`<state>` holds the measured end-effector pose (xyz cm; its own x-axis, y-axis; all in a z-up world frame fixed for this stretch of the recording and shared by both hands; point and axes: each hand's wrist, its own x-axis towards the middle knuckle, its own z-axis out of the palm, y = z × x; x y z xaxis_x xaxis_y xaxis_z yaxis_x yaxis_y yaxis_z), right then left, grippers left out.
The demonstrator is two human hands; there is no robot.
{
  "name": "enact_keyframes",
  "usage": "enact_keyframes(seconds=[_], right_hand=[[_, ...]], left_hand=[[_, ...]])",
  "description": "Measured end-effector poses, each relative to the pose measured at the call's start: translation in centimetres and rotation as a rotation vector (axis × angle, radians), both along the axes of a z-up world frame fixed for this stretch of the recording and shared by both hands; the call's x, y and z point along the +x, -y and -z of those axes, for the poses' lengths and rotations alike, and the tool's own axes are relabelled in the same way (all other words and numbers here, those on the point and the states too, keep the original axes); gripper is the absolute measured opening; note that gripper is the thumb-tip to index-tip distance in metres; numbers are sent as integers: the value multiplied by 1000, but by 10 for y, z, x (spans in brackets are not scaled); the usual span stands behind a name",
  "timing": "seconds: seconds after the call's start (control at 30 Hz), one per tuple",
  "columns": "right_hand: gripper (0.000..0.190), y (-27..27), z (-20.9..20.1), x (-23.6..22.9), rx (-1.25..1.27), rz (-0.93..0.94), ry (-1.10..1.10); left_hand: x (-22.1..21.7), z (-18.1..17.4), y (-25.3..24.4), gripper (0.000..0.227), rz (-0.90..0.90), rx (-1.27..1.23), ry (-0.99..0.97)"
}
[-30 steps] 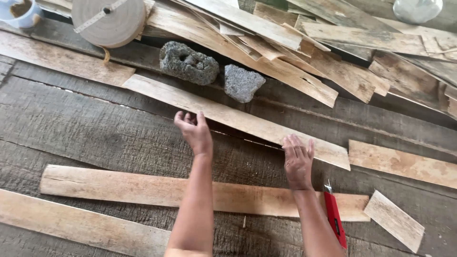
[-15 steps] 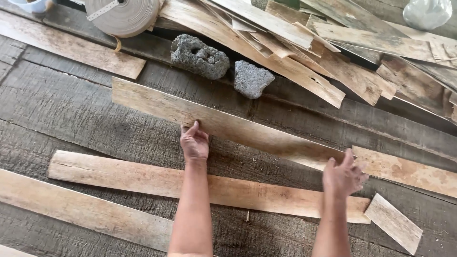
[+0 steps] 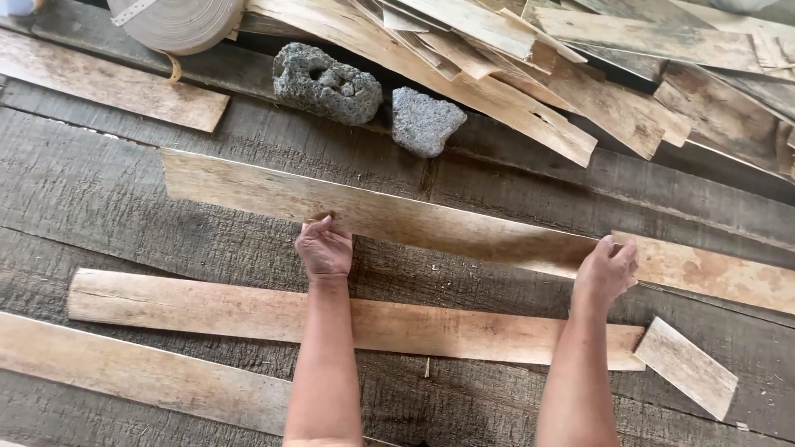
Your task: Trimming thin wooden strips or veneer using a utility knife on a wooden floor.
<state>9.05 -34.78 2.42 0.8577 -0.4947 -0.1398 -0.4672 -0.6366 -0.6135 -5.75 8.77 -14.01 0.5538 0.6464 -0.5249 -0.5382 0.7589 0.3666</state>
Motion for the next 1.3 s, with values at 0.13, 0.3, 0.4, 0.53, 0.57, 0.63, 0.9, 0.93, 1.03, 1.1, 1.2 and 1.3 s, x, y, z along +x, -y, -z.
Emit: enact_keyframes(seconds=[0.13,0.3,0.4,0.53,0.57,0.63,0.9,0.93,1.03,1.1,1.2,1.3], right_hand=[[56,-6,-1,4,-47,11,-59],[62,-13,-16,0,-111,-4,-113],[64,-6,-3,5,-132,-9,-154],[65,-9,-17,0,-134,-31,-173],[64,-10,-21,0,-97,-36,-159],[63,-4,-18,5,-61,-35,-146],[57,32,-2,5,-128,-48,54],[57,28,-4,2,-131,-41,52],[54,25,-1,1,-59,-36,122],[42,33,14,11,-42,27,185],[32,54,42,18,-118,99,295],[48,69,72,34,-61,142,249]], left_hand=[[0,21,-10,50,-5,3,5],[-1,30,-13,47,-9,24,2],[-1,13,-12,46,3,3,9],[-2,-23,-3,50,19,18,-6],[-2,-39,3,49,9,27,-25],[-2,-45,6,48,7,34,-46],[-4,-47,2,44,47,140,-69],[-4,-51,3,44,54,137,-71],[-6,-50,0,42,61,150,-79],[-7,-34,-9,43,56,160,-72],[-8,-46,-7,45,50,163,-70],[-9,-40,-10,45,66,178,-87]])
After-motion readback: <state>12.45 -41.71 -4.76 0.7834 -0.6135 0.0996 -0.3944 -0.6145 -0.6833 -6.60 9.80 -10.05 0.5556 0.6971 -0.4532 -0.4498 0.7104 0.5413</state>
